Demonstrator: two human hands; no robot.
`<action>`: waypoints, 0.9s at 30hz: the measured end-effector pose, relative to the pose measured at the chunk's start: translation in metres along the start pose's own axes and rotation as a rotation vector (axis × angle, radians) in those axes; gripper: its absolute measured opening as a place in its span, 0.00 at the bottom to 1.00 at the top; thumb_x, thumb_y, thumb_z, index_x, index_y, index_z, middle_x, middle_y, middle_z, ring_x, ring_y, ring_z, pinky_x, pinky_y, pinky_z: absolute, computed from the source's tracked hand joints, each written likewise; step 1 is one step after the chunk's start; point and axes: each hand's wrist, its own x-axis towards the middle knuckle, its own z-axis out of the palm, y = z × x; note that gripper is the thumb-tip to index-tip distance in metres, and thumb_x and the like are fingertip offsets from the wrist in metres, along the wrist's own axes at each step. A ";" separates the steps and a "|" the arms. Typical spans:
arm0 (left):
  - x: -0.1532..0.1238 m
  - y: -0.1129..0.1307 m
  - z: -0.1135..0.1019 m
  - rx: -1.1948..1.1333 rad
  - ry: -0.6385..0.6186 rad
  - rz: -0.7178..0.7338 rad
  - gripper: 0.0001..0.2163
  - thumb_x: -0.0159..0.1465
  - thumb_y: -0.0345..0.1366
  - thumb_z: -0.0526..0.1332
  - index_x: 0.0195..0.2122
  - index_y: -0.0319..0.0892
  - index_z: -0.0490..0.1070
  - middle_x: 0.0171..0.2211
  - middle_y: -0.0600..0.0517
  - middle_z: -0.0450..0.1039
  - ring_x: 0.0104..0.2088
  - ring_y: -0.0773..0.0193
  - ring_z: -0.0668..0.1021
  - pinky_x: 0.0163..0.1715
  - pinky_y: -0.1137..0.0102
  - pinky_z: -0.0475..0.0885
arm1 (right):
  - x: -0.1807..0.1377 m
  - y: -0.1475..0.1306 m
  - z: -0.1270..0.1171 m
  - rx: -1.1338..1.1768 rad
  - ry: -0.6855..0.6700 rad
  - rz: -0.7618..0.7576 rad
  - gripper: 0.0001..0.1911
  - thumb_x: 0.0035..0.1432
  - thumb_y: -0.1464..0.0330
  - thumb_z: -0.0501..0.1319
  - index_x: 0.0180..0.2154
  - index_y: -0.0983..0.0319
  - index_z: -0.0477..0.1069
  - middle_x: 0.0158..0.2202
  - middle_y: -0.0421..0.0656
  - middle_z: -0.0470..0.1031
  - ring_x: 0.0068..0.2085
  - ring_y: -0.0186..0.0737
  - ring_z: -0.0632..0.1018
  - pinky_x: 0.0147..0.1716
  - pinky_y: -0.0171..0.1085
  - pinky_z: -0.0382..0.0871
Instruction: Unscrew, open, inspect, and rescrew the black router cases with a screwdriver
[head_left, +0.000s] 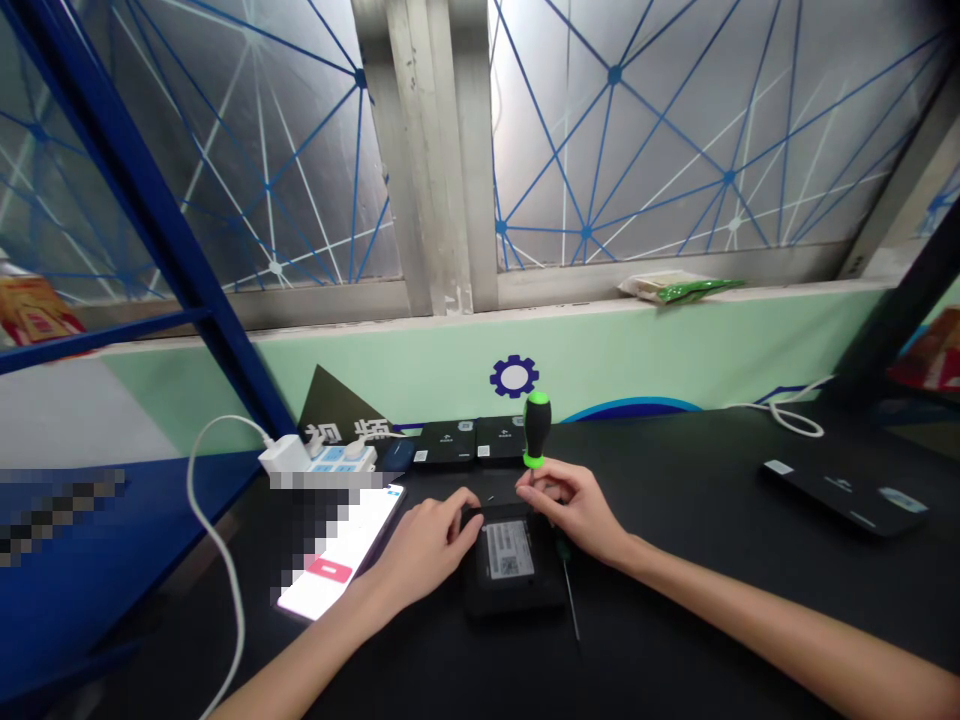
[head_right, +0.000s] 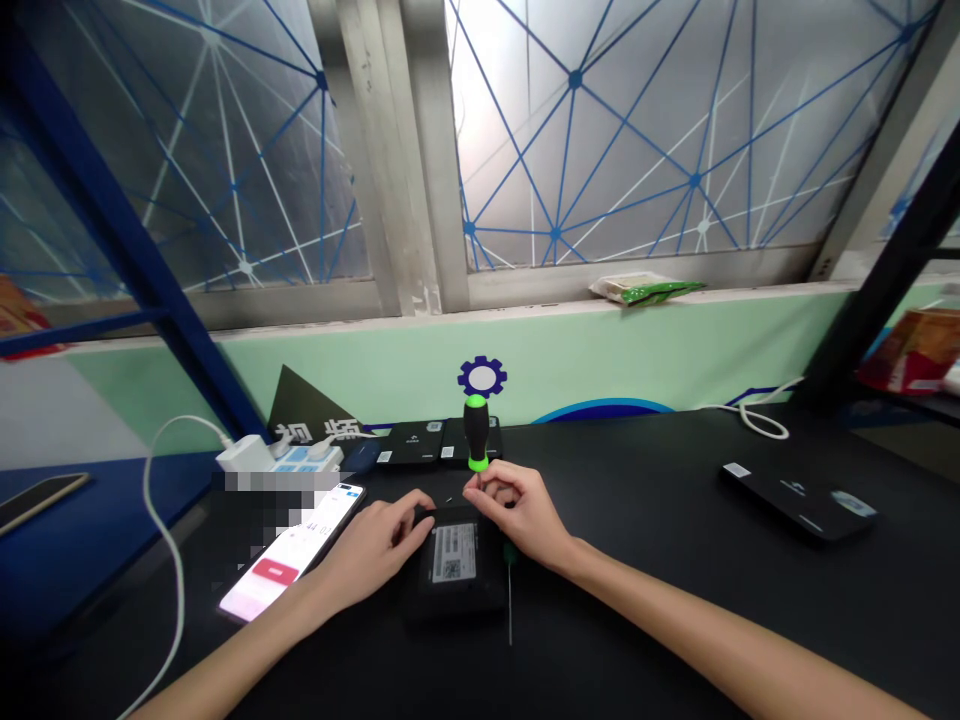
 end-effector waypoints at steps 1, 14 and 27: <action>0.000 0.000 0.000 0.003 0.001 -0.001 0.14 0.71 0.46 0.50 0.47 0.47 0.70 0.23 0.57 0.68 0.25 0.62 0.72 0.27 0.70 0.59 | 0.000 0.000 0.001 0.020 0.001 0.010 0.15 0.57 0.57 0.68 0.31 0.64 0.74 0.21 0.37 0.68 0.20 0.30 0.67 0.19 0.31 0.65; 0.000 0.002 -0.001 0.023 0.002 -0.004 0.15 0.70 0.46 0.49 0.47 0.47 0.71 0.23 0.57 0.68 0.26 0.61 0.73 0.28 0.70 0.60 | -0.002 0.002 -0.002 0.085 -0.018 0.018 0.14 0.61 0.57 0.64 0.35 0.63 0.72 0.33 0.47 0.79 0.26 0.34 0.74 0.21 0.31 0.69; -0.001 0.003 -0.002 0.011 0.005 -0.004 0.15 0.70 0.46 0.50 0.47 0.46 0.71 0.23 0.56 0.69 0.25 0.62 0.73 0.28 0.70 0.60 | -0.002 0.002 0.003 0.055 0.070 -0.018 0.16 0.53 0.57 0.71 0.31 0.62 0.72 0.23 0.40 0.74 0.22 0.35 0.74 0.20 0.33 0.72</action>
